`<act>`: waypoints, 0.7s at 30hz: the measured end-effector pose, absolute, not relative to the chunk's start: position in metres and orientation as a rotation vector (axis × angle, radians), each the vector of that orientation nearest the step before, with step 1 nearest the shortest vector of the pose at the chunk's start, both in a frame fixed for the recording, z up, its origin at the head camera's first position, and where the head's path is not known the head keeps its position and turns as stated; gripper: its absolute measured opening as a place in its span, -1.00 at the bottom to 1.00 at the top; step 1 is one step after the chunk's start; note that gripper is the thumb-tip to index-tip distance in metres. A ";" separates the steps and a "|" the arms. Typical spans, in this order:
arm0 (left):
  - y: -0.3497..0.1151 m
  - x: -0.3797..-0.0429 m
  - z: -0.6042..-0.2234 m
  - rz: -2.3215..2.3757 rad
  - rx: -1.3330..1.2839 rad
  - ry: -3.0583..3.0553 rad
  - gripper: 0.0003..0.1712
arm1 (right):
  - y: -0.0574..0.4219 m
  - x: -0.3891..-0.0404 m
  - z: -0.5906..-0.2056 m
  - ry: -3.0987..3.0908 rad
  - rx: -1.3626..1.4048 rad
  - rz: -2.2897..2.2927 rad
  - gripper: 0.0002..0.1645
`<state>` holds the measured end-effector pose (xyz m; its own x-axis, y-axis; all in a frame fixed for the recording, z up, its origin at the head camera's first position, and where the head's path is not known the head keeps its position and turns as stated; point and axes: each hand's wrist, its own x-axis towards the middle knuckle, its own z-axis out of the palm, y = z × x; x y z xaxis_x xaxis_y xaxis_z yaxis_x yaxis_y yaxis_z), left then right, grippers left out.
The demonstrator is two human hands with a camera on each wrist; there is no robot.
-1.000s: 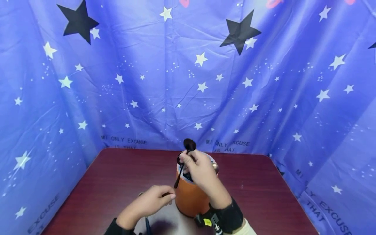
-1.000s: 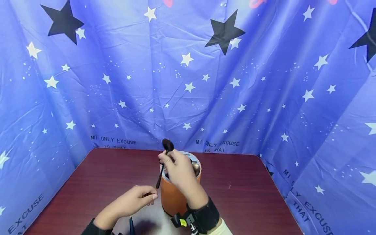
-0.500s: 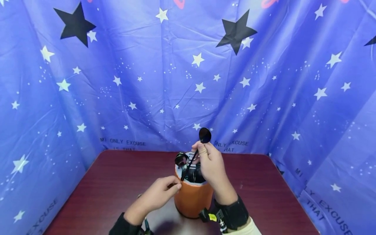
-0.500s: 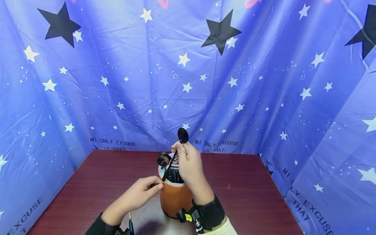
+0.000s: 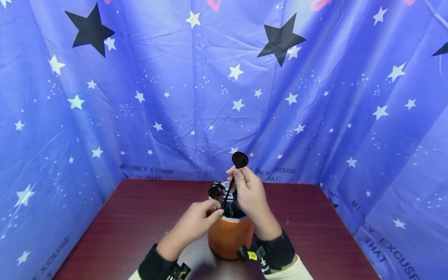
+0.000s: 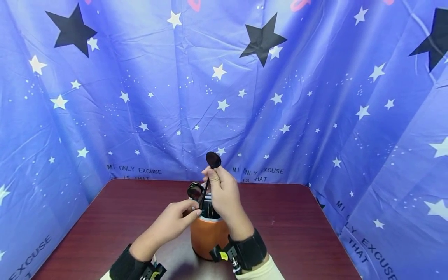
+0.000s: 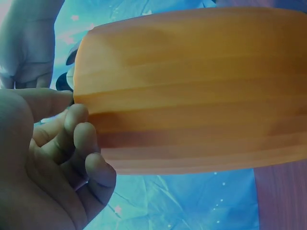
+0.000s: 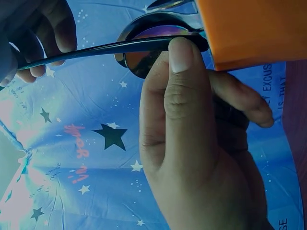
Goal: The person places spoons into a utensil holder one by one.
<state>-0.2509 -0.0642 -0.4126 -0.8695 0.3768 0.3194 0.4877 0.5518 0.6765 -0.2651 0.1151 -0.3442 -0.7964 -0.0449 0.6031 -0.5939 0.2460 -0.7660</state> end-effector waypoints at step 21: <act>-0.133 -0.230 -0.465 -1.175 -1.086 -2.871 -0.88 | 0.076 -0.242 -0.386 -2.542 1.322 1.001 -0.86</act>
